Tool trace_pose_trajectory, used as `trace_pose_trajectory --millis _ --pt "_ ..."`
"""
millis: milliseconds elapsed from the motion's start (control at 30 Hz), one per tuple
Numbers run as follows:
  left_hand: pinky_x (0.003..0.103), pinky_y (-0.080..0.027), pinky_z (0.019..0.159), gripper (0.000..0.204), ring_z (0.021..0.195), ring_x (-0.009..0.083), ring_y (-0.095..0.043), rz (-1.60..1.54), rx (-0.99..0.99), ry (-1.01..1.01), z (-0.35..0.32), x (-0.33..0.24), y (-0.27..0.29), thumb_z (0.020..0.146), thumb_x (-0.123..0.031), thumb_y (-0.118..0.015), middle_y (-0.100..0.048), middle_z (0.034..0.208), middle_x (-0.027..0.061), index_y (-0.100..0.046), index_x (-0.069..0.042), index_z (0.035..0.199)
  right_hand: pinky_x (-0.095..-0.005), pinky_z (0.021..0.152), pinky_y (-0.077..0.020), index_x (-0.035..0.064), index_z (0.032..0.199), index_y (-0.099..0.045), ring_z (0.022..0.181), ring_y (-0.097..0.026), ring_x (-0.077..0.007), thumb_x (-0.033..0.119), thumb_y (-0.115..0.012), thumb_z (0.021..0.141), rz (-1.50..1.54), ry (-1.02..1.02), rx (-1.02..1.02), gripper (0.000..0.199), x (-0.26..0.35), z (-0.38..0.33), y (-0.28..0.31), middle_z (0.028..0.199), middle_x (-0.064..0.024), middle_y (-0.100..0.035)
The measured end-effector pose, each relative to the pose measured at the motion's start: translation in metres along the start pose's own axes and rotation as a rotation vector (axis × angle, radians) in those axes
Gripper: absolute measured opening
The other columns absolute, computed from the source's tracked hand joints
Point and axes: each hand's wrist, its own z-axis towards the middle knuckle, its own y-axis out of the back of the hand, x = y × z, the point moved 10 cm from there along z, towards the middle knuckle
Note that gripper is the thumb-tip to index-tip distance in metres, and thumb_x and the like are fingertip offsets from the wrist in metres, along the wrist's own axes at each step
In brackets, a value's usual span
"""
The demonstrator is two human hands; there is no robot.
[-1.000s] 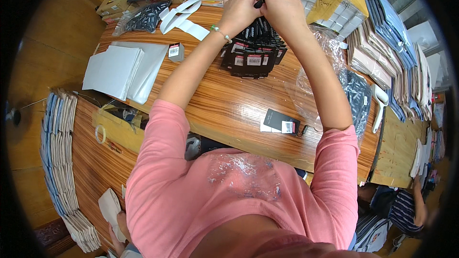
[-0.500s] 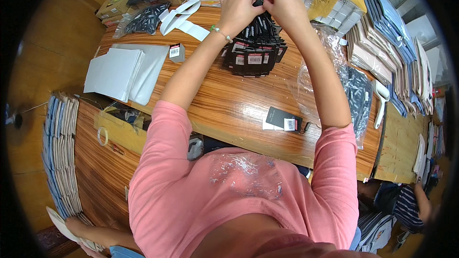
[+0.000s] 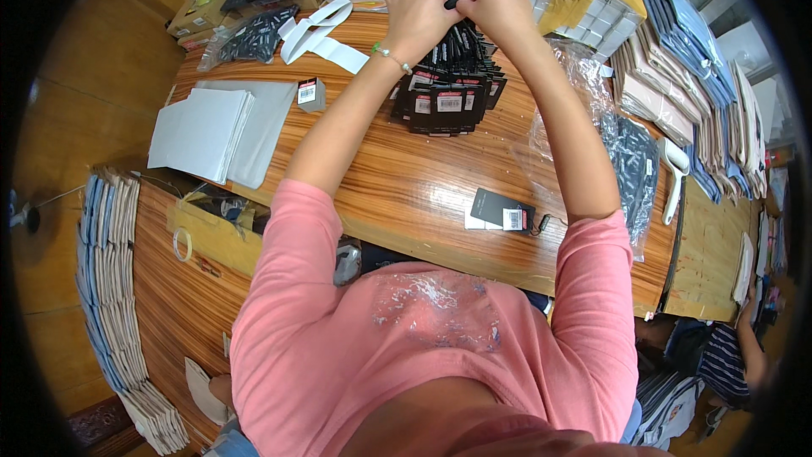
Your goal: The person organizes a bundle of black tags by hand at a wooden table, aligning them and gathering the attached strings. The person then stacks the bundle together and moves them to another pile.
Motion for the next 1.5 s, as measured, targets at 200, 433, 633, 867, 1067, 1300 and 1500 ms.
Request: trace_pose_trajectory --millis 200,433,633,867,1067,1300,1500 --pt "0.036 -0.031 0.069 0.022 0.078 0.0199 -0.053 -0.069 0.085 0.009 -0.001 0.002 0.003 0.065 -0.034 -0.065 -0.060 0.067 0.0017 -0.065 -0.016 0.077 -0.0240 0.049 -0.0394 0.0048 0.071 -0.060 0.056 -0.049 -0.0097 0.017 -0.055 0.073 1.297 -0.549 0.209 0.013 -0.066 -0.018 -0.059 0.065 -0.0005 -0.058" --pt "0.031 -0.038 0.067 0.023 0.070 0.0153 -0.056 -0.412 0.183 0.122 -0.002 0.019 -0.016 0.073 -0.027 -0.062 -0.062 0.073 0.0019 -0.064 -0.010 0.087 -0.0273 0.057 -0.0369 0.0080 0.074 -0.048 0.057 -0.044 -0.0115 0.019 -0.045 0.082 2.043 -0.703 0.521 0.014 -0.050 -0.035 -0.097 0.066 -0.0004 -0.051" --pt "0.022 -0.043 0.067 0.016 0.072 0.0092 -0.053 -1.508 0.386 0.582 -0.020 0.036 -0.060 0.082 -0.014 -0.054 -0.059 0.082 0.0024 -0.058 0.000 0.088 -0.0267 0.057 -0.0372 0.0104 0.073 -0.046 0.058 -0.045 -0.0117 0.020 -0.044 0.083 2.041 -0.738 0.529 0.015 -0.049 -0.044 -0.100 0.067 0.0000 -0.050" --pt "0.024 -0.039 0.079 0.012 0.083 0.0107 -0.051 -1.808 0.397 0.559 -0.020 0.040 -0.060 0.080 -0.010 -0.056 -0.057 0.088 0.0046 -0.058 -0.001 0.088 -0.0232 0.055 -0.0357 0.0128 0.074 -0.047 0.059 -0.044 -0.0083 0.023 -0.047 0.083 1.903 -0.664 0.536 0.013 -0.053 -0.042 -0.100 0.067 0.0035 -0.049" --pt "0.033 -0.033 0.085 0.025 0.093 0.0180 -0.049 -0.395 0.214 0.018 0.003 0.020 -0.001 0.074 -0.021 -0.056 -0.058 0.094 0.0039 -0.061 -0.003 0.091 -0.0214 0.052 -0.0341 0.0132 0.075 -0.052 0.057 -0.044 -0.0050 0.023 -0.052 0.082 1.639 -0.696 0.396 0.012 -0.059 -0.039 -0.086 0.066 0.0064 -0.050" --pt "0.030 -0.037 0.071 0.016 0.072 0.0214 -0.052 -0.812 -0.124 0.143 0.002 0.047 -0.002 0.073 -0.013 -0.055 -0.059 0.080 0.0039 -0.062 -0.004 0.085 -0.0213 0.053 -0.0346 0.0132 0.078 -0.055 0.058 -0.045 -0.0042 0.022 -0.053 0.082 1.688 -0.691 0.417 0.010 -0.056 -0.040 -0.091 0.067 0.0061 -0.053" --pt "0.028 -0.037 0.078 0.018 0.088 0.0114 -0.050 -1.629 0.106 0.546 -0.016 0.057 -0.047 0.085 -0.020 -0.049 -0.058 0.096 0.0031 -0.056 -0.006 0.095 -0.0227 0.058 -0.0335 0.0138 0.081 -0.054 0.062 -0.044 -0.0041 0.024 -0.054 0.082 1.557 -0.654 0.391 0.010 -0.060 -0.039 -0.085 0.070 0.0069 -0.051"
